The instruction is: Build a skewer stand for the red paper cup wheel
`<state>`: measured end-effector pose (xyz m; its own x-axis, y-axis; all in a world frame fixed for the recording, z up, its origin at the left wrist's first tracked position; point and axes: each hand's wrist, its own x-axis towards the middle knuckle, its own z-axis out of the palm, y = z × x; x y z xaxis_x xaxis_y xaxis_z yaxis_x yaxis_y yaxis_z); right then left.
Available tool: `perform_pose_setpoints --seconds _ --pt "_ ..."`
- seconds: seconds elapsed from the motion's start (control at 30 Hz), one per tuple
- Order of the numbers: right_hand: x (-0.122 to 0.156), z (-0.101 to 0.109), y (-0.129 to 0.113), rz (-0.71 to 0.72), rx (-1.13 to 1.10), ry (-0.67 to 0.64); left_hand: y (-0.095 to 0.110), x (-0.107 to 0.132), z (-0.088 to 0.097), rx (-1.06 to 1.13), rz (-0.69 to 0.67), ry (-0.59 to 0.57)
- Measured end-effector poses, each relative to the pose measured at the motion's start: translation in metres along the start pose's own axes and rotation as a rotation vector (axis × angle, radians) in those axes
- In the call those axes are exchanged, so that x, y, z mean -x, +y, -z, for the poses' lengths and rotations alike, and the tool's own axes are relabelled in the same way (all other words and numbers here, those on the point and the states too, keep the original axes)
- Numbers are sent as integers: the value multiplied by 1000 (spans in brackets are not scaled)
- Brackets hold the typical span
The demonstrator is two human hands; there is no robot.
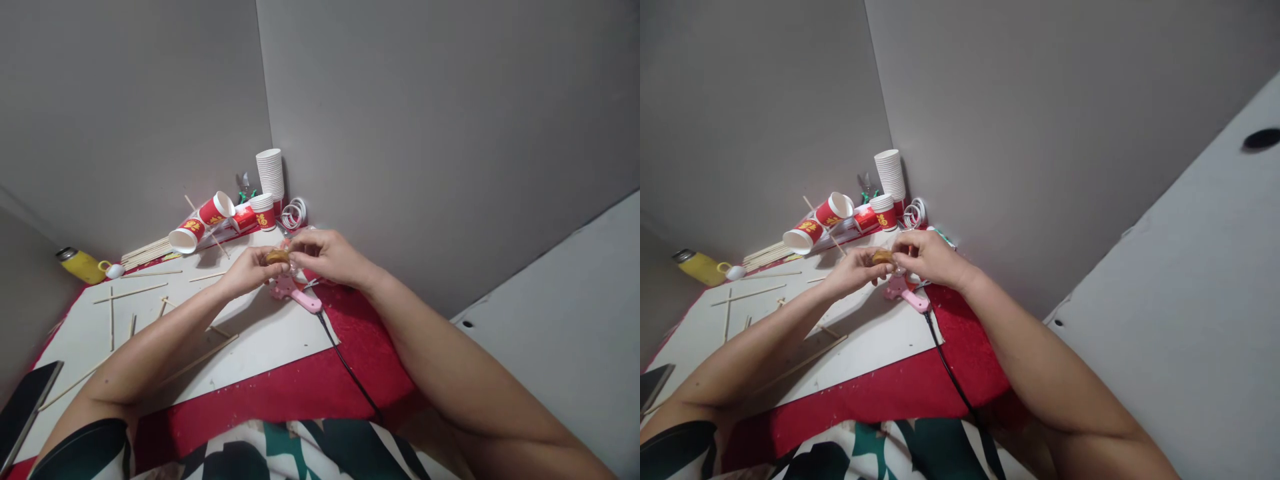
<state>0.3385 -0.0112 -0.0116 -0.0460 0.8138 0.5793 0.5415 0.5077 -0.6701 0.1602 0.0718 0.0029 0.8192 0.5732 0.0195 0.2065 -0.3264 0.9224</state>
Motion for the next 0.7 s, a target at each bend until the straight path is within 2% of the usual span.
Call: perform_pose_setpoints --seconds 0.23,0.4,0.57,0.7 --pt "0 -1 -4 -90 -131 24 -2 -1 3 168 102 -172" --pt "0 -2 -8 -116 -124 97 1 -6 3 177 76 -146" --pt "-1 1 -13 -221 -264 366 -2 -9 6 149 104 -74" --pt "-4 7 -10 -211 -554 548 -8 -12 12 232 212 -15"
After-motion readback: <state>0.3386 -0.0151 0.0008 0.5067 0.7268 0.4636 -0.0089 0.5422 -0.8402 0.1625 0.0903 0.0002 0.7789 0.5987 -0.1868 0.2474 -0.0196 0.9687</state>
